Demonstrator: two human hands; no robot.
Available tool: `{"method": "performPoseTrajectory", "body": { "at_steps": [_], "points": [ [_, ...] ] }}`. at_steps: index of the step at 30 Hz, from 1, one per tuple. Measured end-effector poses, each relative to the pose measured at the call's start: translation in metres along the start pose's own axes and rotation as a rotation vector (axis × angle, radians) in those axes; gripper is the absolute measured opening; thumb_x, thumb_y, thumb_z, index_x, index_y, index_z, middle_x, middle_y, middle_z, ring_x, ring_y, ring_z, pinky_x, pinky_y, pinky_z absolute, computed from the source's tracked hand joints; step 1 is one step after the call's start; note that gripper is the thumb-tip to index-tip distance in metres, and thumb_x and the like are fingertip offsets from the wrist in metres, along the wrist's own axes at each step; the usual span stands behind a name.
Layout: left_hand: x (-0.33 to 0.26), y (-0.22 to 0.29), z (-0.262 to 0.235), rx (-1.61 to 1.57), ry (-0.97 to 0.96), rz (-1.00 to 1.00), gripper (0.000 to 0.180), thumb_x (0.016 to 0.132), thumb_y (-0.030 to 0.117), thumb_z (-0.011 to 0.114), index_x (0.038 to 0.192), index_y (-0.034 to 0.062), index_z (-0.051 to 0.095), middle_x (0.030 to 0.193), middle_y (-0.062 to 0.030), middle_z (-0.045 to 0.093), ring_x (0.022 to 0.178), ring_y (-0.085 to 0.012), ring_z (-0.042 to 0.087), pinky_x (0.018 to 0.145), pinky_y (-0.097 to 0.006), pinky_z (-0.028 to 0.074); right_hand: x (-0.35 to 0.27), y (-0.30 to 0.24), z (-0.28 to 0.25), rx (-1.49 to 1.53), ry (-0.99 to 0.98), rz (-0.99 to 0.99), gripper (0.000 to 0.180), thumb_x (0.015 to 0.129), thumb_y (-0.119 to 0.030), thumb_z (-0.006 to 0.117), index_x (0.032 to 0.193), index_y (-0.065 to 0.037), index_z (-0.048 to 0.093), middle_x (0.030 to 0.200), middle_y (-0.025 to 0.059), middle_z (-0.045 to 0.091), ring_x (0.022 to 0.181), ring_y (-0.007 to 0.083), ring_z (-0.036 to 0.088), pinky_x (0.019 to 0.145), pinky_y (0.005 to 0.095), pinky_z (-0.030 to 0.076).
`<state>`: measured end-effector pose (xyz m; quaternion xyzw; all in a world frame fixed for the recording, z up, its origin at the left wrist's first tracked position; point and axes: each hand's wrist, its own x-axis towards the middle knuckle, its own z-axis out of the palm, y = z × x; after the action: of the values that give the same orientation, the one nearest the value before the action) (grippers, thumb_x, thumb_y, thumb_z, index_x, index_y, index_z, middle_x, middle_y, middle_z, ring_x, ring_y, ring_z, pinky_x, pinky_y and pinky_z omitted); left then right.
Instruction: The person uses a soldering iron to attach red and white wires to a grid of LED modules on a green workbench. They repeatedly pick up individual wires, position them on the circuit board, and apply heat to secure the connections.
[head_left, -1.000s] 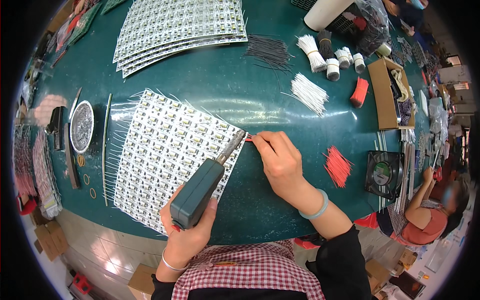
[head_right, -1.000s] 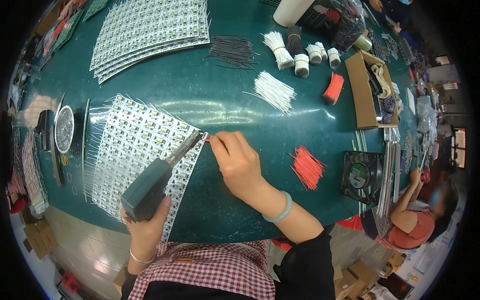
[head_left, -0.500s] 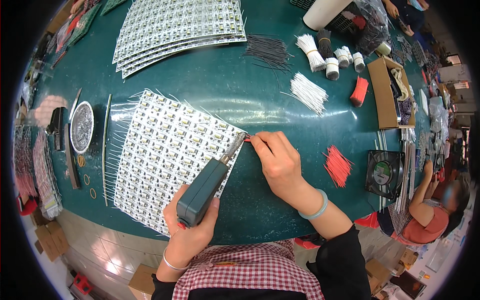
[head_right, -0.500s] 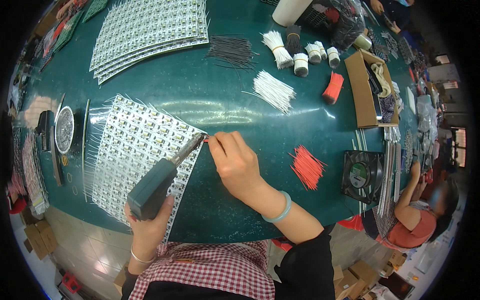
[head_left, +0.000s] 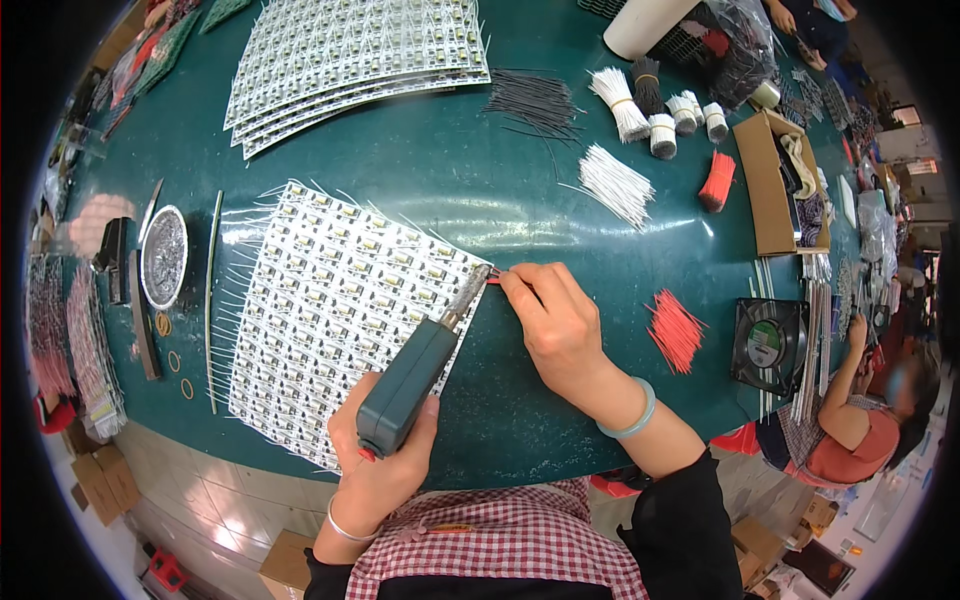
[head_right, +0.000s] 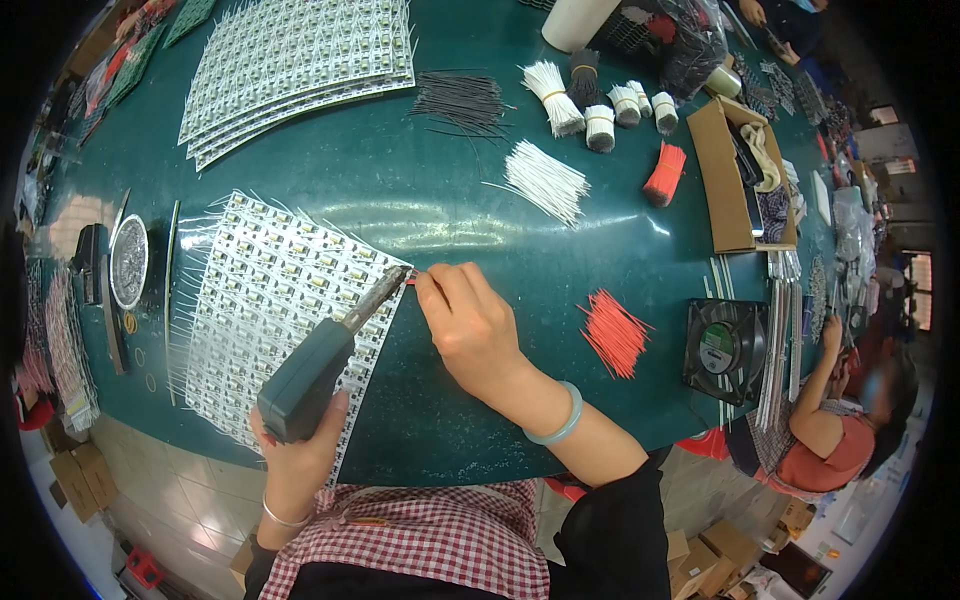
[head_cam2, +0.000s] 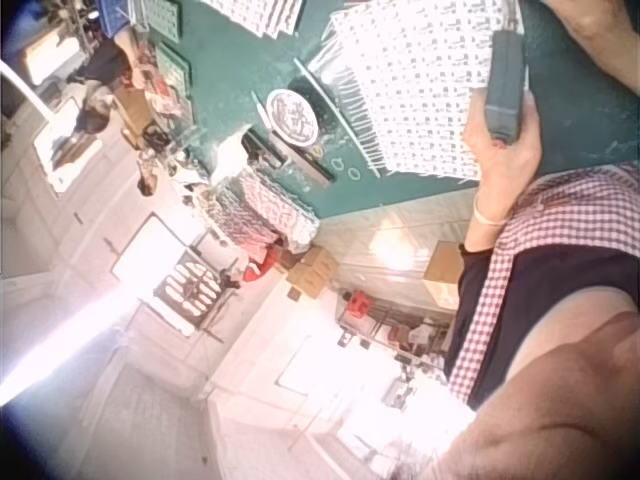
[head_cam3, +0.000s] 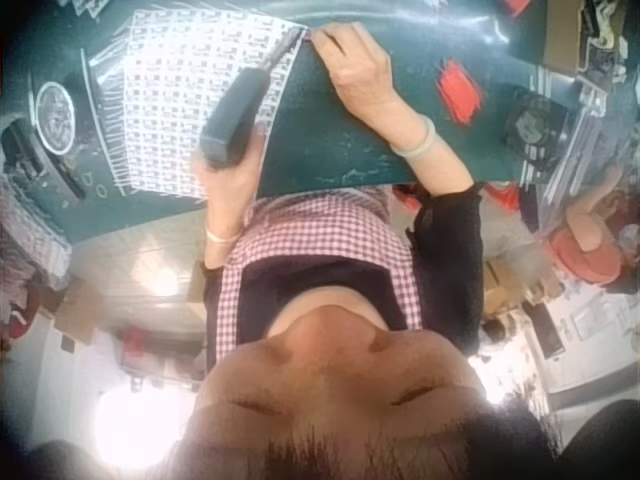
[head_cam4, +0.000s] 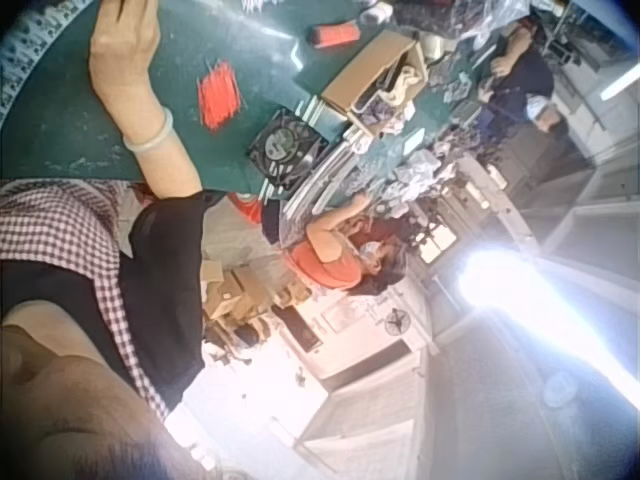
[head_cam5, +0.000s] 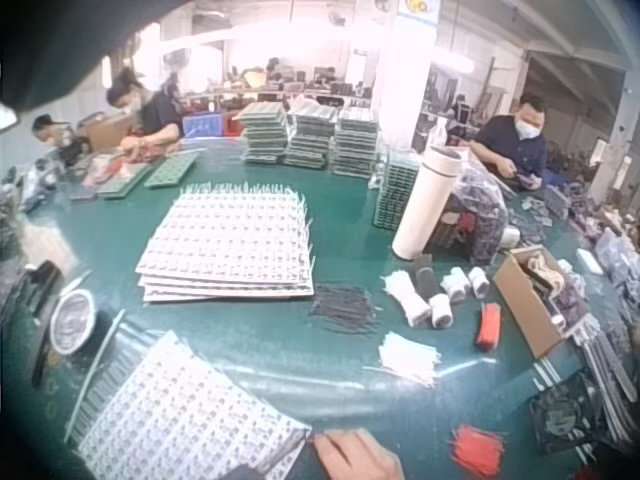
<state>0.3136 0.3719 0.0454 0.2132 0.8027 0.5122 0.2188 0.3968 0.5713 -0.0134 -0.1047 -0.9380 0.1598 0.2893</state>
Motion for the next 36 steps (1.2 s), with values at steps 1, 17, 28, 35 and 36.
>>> {"method": "performPoseTrajectory", "body": {
  "at_steps": [1, 17, 28, 35, 36],
  "points": [
    [-0.001, 0.000, -0.001, -0.010, 0.001, -0.017, 0.012, 0.078, 0.003, 0.074, 0.082, -0.0003, 0.062, 0.064, -0.0029, 0.056, 0.057, -0.0073, 0.048, 0.052, -0.025, 0.039, 0.000, 0.000, 0.000, 0.001, 0.002, -0.004, 0.030, 0.067, 0.006, 0.066, 0.097, 0.006, 0.064, 0.093, 0.0119, 0.061, 0.080, 0.0243, 0.060, 0.061, 0.0302, 0.052],
    [-0.009, 0.003, -0.006, -0.028, 0.073, 0.029, 0.019, 0.077, 0.004, 0.076, 0.093, -0.0040, 0.068, 0.077, -0.0046, 0.066, 0.063, -0.0083, 0.057, 0.058, -0.025, 0.047, 0.002, -0.005, 0.000, 0.039, 0.022, 0.058, 0.027, 0.068, 0.010, 0.063, 0.094, 0.004, 0.065, 0.090, 0.0122, 0.062, 0.075, 0.0257, 0.060, 0.061, 0.0336, 0.051],
    [-0.019, 0.000, -0.011, -0.040, 0.127, -0.006, 0.020, 0.077, 0.006, 0.078, 0.093, -0.0026, 0.069, 0.080, -0.0044, 0.067, 0.067, -0.0084, 0.058, 0.061, -0.024, 0.047, -0.003, -0.009, -0.003, 0.034, 0.090, -0.053, 0.026, 0.069, 0.004, 0.067, 0.094, 0.005, 0.061, 0.090, 0.0114, 0.060, 0.077, 0.0249, 0.059, 0.062, 0.0322, 0.050],
    [-0.019, 0.004, -0.016, -0.016, 0.039, -0.055, 0.018, 0.079, 0.002, 0.074, 0.094, -0.0027, 0.066, 0.080, -0.0036, 0.065, 0.068, -0.0066, 0.056, 0.061, -0.022, 0.044, -0.012, -0.010, 0.003, 0.065, 0.011, -0.011, 0.029, 0.068, 0.004, 0.067, 0.097, 0.005, 0.063, 0.088, 0.0108, 0.061, 0.076, 0.0241, 0.059, 0.060, 0.0313, 0.051],
    [-0.019, 0.005, -0.016, -0.004, 0.030, -0.055, 0.017, 0.079, 0.002, 0.074, 0.093, -0.0026, 0.066, 0.080, -0.0034, 0.064, 0.068, -0.0063, 0.055, 0.060, -0.022, 0.044, -0.012, -0.010, 0.002, 0.061, 0.011, -0.011, 0.029, 0.068, 0.004, 0.067, 0.097, 0.005, 0.063, 0.089, 0.0108, 0.061, 0.076, 0.0239, 0.059, 0.060, 0.0311, 0.051]
  ]
}}
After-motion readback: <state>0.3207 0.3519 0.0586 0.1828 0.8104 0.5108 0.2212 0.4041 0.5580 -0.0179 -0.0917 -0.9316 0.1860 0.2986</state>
